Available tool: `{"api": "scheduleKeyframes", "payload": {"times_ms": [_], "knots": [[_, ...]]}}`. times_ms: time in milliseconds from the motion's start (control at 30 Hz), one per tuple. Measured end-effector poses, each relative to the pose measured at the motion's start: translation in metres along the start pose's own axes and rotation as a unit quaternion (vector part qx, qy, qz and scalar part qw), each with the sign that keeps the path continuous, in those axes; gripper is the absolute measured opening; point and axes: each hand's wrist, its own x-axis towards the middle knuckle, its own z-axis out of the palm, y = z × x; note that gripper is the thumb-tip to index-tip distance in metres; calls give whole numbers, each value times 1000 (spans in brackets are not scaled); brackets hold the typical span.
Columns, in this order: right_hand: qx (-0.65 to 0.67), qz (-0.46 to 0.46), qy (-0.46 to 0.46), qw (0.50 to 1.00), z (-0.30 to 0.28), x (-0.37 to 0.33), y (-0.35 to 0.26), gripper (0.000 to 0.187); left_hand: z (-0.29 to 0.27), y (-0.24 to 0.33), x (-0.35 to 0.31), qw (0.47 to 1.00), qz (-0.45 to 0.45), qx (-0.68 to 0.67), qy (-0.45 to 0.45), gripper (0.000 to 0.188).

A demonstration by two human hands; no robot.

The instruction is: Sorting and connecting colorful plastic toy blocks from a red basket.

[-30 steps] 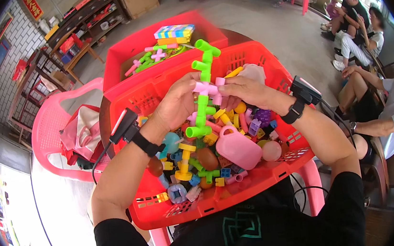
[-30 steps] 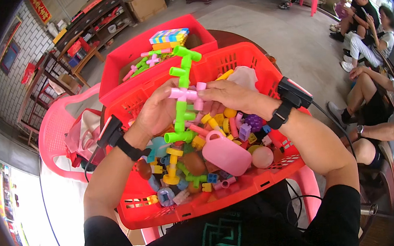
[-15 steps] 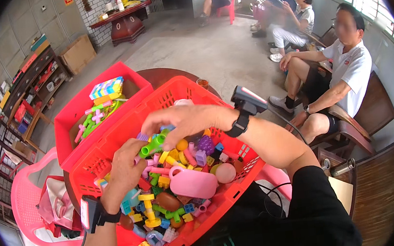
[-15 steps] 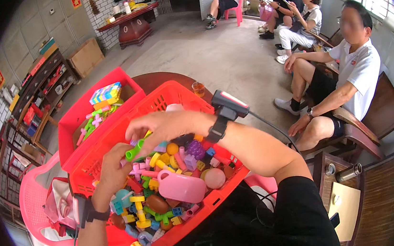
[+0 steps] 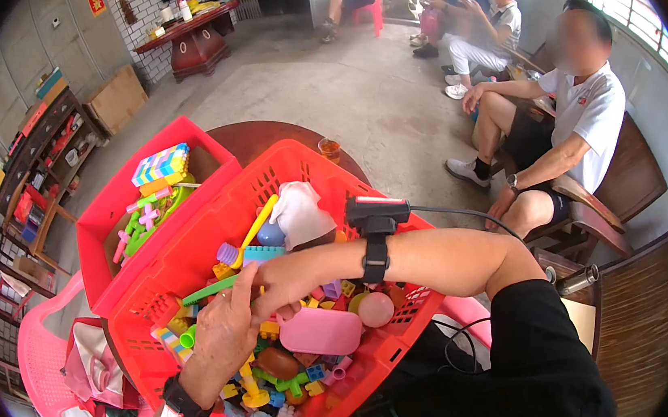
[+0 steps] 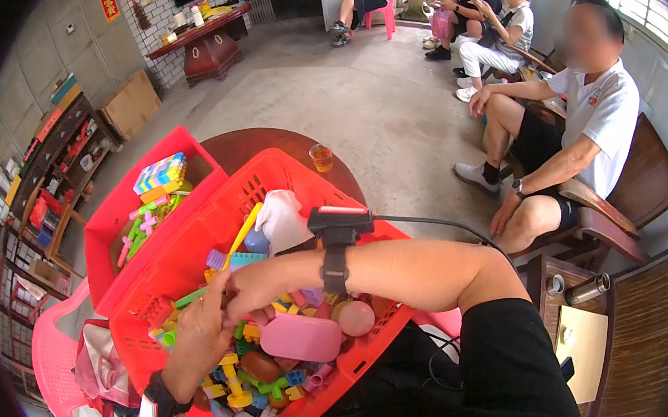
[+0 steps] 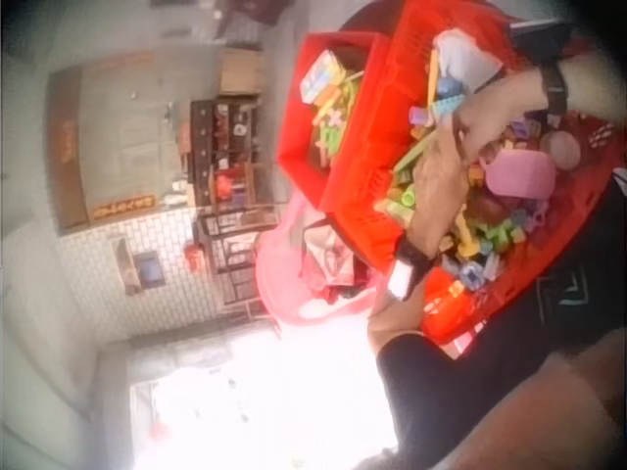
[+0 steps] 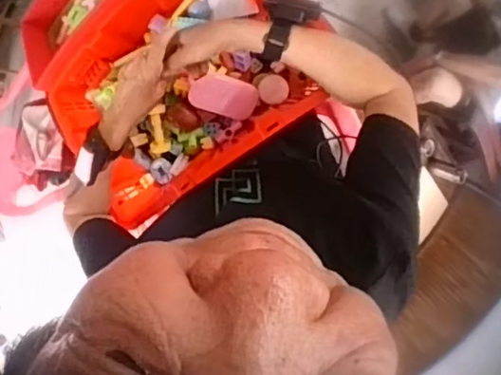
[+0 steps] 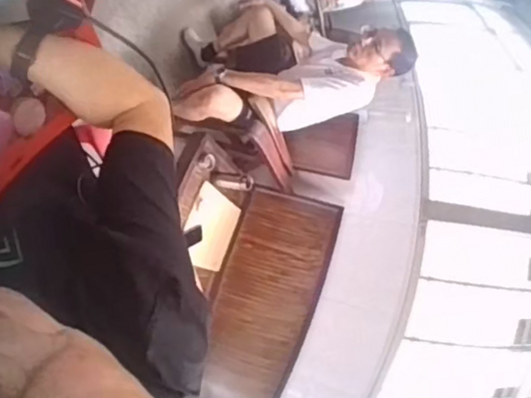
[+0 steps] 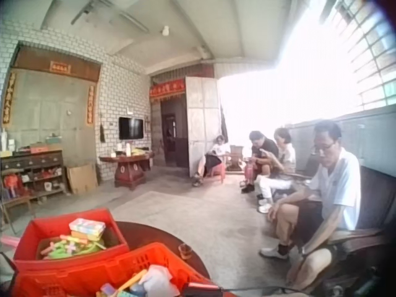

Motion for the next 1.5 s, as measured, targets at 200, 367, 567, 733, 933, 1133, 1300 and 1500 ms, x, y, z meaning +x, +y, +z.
{"api": "scheduleKeyframes", "payload": {"times_ms": [200, 367, 567, 733, 933, 1133, 1300, 1500], "knots": [[-218, 24, -19, 975, 7, -2, 0, 34, 6, -1, 0, 996, -14, -25, -83, 59], [-195, 13, -30, 980, 13, -3, -1, 33, -12, 5, 0, 989, -9, -76, -129, 59], [-234, -49, 33, 970, 23, 0, 8, 33, -23, 14, -3, 993, 11, -26, -116, 63], [-277, -66, 54, 957, 22, -8, -5, 32, -28, 14, -3, 992, 23, -28, -117, 67], [-325, -6, 40, 945, 28, -17, -21, 30, -31, 15, -4, 989, -13, -41, -139, 60], [-660, -142, 189, 713, 30, -18, 6, 20, -36, 7, -1, 971, -122, -38, -203, 55], [-476, -98, 247, 839, -19, -9, 7, 39, -7, -25, 2, 991, -87, -102, -21, 48], [-355, -62, 258, 896, -38, -2, 16, 49, -21, -21, 4, 932, -150, -326, 51, 40]]}}
